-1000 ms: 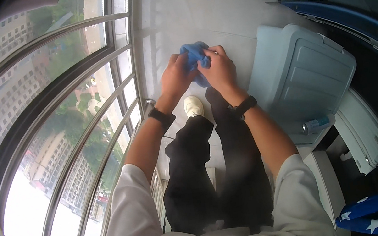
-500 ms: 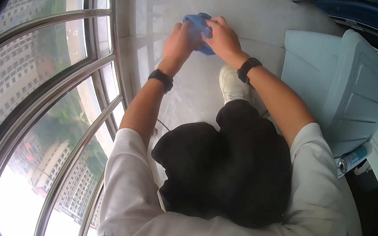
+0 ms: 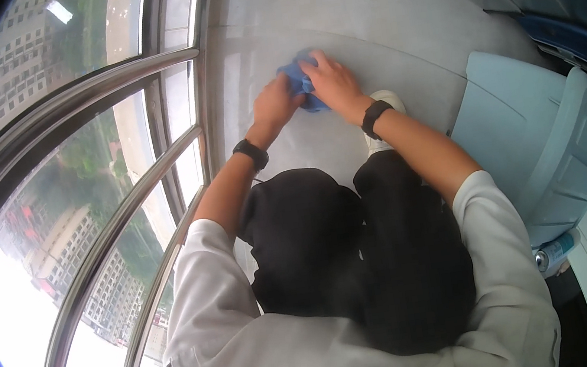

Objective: Cleaning the window frame and the floor below the window with a cloth.

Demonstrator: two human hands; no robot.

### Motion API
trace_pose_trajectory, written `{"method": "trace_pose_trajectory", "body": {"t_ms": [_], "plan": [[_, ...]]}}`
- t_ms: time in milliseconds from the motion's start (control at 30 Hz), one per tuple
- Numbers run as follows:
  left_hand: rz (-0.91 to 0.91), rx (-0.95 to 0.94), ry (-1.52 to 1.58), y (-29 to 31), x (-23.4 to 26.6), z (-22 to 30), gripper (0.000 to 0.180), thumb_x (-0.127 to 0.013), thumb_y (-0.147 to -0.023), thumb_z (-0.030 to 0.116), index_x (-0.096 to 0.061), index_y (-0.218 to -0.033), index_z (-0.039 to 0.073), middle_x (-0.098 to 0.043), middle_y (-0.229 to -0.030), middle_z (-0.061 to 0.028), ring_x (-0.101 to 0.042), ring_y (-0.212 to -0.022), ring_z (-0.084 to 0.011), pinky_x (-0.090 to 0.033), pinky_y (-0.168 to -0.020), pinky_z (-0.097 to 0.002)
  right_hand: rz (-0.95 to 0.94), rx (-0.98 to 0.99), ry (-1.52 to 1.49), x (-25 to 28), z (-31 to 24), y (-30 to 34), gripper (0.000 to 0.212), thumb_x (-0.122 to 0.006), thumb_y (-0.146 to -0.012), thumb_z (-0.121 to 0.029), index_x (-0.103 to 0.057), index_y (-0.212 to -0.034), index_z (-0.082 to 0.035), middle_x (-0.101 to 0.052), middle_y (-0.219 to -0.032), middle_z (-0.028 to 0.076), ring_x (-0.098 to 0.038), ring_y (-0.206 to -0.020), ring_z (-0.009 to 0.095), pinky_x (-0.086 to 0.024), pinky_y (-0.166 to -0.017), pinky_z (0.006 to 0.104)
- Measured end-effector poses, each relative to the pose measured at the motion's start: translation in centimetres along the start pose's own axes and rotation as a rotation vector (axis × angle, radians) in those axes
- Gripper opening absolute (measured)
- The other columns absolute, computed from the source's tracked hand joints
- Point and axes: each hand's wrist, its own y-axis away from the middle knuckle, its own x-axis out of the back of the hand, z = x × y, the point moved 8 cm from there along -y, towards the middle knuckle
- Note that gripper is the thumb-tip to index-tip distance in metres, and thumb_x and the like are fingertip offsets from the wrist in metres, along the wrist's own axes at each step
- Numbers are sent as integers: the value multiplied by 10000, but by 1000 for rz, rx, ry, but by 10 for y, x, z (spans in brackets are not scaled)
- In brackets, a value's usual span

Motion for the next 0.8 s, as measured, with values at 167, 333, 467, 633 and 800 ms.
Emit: {"method": "trace_pose_trajectory", "body": {"t_ms": [167,333,467,633,800], "plan": [[46,-56,-86,-15,13,14,449,-757,-745,275,-498,-1047,66,-634,-1005,-130,-647,-909,-337,-530,-732,-428,-59,-5,-59,7,5,-15,544,-745,-715,-34,-577,-1222,-141,-515,-1258,80,-592,-1065,304,-525,-841,414],[76,-253,-142,-58,17,67,376,-701,-774,254,-528,-1047,61,-635,-983,-142,-660,-863,-331,-540,-723,-414,131,-237,-58,32,52,-12,497,-744,-750,-71,-597,-1222,-125,-534,-1245,102,-601,-1043,319,-519,-844,400],[44,-375,-154,-65,14,105,328,-669,-801,250,-556,-1040,57,-640,-980,-156,-655,-850,-342,-535,-732,-422,227,-317,12,49,82,3,435,-720,-799,-176,-603,-1212,-102,-548,-1197,96,-613,-1000,322,-517,-839,397],[-91,-285,-190,-46,-16,88,329,-679,-793,255,-566,-1054,90,-664,-911,-144,-659,-844,-339,-535,-719,-417,58,-264,-38,35,74,23,444,-718,-800,-126,-596,-1225,-89,-518,-1226,120,-611,-988,337,-517,-838,405],[-76,-117,-123,-16,-17,18,398,-716,-770,298,-561,-1071,89,-666,-942,-130,-654,-908,-327,-529,-748,-429,-56,-106,-71,1,31,13,542,-738,-732,-14,-579,-1241,-112,-483,-1280,107,-609,-1005,339,-523,-840,403]]}}
